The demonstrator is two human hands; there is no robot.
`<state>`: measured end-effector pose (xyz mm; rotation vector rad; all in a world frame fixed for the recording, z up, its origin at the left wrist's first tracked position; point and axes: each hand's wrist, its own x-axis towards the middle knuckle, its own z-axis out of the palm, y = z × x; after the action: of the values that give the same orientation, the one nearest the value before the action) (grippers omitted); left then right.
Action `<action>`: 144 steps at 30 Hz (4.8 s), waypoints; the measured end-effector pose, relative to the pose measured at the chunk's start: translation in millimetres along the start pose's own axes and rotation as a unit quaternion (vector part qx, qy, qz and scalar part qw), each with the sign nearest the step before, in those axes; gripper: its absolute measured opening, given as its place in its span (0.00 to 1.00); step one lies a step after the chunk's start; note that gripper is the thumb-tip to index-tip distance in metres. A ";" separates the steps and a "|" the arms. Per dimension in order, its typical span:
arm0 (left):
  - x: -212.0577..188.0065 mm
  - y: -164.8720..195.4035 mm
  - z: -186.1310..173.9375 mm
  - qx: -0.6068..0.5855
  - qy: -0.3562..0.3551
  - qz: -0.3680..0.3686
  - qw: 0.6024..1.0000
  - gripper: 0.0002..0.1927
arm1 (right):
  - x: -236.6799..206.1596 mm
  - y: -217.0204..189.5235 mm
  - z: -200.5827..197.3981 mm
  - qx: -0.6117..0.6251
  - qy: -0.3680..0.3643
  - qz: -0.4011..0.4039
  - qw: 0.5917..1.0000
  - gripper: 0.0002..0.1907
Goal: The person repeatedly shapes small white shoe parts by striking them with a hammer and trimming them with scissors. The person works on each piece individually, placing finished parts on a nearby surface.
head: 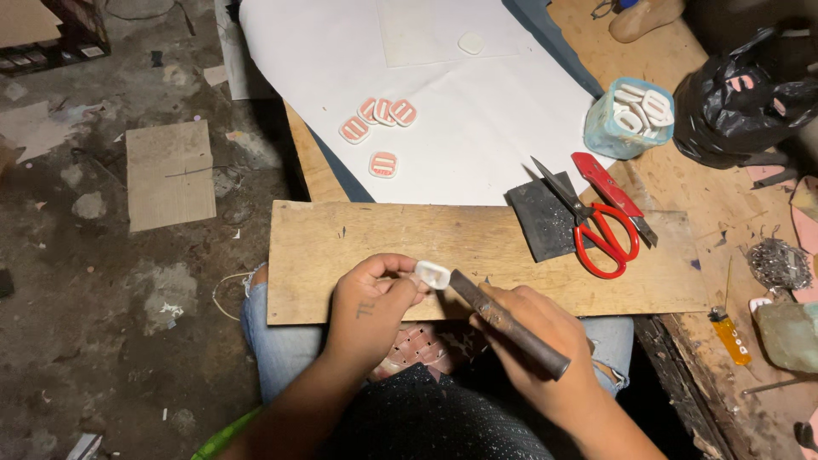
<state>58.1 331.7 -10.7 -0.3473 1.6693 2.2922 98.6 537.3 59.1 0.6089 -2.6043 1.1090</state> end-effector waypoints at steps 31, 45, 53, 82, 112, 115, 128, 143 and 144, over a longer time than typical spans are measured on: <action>-2.8 1.6 4.2 -0.092 0.000 -0.071 0.993 0.10 | -2.9 3.4 14.9 -0.026 0.000 -0.105 0.994 0.22; -15.7 3.2 6.6 0.109 -0.056 0.024 0.992 0.07 | 18.2 2.1 -1.5 0.045 -0.094 -0.062 0.993 0.16; -4.0 4.9 -5.0 0.313 0.030 0.243 0.918 0.06 | 4.2 10.7 -1.2 -0.102 -0.047 0.111 0.987 0.18; -0.9 -2.0 -26.1 0.513 -0.017 0.495 0.702 0.09 | 35.5 25.6 56.6 -0.005 -0.033 0.018 0.999 0.15; 1.9 5.2 -5.6 0.548 -0.020 0.418 0.724 0.12 | 3.9 29.1 -8.6 0.390 0.083 0.216 0.891 0.23; 2.7 3.6 -9.0 0.508 -0.029 0.459 0.728 0.16 | -0.9 33.3 -3.1 0.331 0.078 0.269 0.901 0.19; -15.6 35.9 2.9 0.272 -0.050 0.045 0.960 0.13 | -15.6 51.1 20.1 0.242 -0.036 0.290 0.925 0.10; -16.4 36.4 -6.6 0.411 -0.099 0.182 0.888 0.10 | -5.1 33.8 22.4 0.116 -0.060 0.098 0.987 0.11; -15.6 35.4 -6.8 0.425 -0.095 0.163 0.885 0.09 | -4.8 29.6 23.9 0.087 -0.051 0.046 0.994 0.11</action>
<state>59.9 313.7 24.1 0.3659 2.5256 1.4537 87.6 539.7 22.4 0.6029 -2.6640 1.3799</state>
